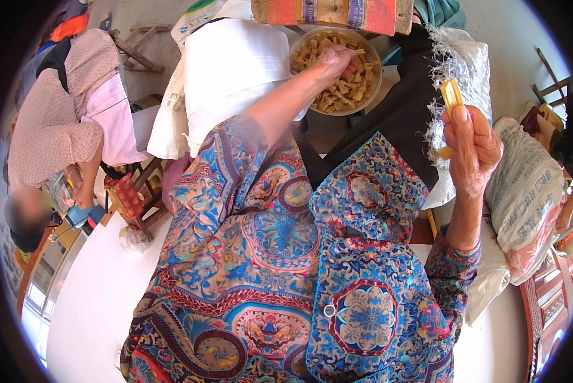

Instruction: The person sits and repeatedly pulls long strips of dried fruit from a large sack, tearing them into smaller pieces by hand, and placing the pieces into a bowl. The process is continuous and repetitive.

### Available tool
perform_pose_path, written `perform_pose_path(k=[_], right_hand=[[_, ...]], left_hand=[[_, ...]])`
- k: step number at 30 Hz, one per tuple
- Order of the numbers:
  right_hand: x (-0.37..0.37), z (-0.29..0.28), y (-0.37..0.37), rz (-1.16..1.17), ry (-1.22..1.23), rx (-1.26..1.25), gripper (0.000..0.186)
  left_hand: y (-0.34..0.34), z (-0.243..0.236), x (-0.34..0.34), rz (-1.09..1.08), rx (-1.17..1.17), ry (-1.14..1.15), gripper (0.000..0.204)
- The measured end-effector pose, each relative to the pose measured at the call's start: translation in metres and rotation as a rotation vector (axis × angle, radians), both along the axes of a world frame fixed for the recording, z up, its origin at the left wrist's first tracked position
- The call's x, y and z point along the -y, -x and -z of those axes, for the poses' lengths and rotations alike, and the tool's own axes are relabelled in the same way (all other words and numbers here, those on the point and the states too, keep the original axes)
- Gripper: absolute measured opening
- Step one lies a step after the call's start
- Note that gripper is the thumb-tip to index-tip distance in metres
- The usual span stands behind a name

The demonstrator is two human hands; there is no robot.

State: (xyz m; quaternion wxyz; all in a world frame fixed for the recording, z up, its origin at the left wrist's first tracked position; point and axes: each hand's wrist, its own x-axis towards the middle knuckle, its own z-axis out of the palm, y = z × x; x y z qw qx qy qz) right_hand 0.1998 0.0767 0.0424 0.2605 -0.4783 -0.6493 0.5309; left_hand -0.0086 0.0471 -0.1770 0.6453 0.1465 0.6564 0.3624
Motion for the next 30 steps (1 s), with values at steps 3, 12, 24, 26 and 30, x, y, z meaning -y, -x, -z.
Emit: perform_pose_path(k=[3,12,24,26,30], right_hand=[[0.004,-0.002,-0.001,0.009,-0.005,-0.02,0.021],[0.011,-0.004,0.0,0.036,-0.012,0.011,0.02],[0.007,-0.001,0.006,-0.017,-0.032,0.051,0.017],[0.005,-0.003,0.006,-0.119,-0.089,0.067,0.014],[0.004,0.001,0.01,-0.296,-0.141,0.052,0.007]], left_hand=[[-0.007,0.008,0.001,-0.03,0.005,-0.089,0.021],[-0.027,0.024,0.027,0.461,-0.423,-0.195,0.036],[-0.038,-0.01,0.035,0.61,-0.485,-0.387,0.023],[-0.028,-0.049,0.029,0.599,-0.436,-0.481,0.022],[-0.013,-0.127,0.027,0.338,-0.103,-0.58,0.031]])
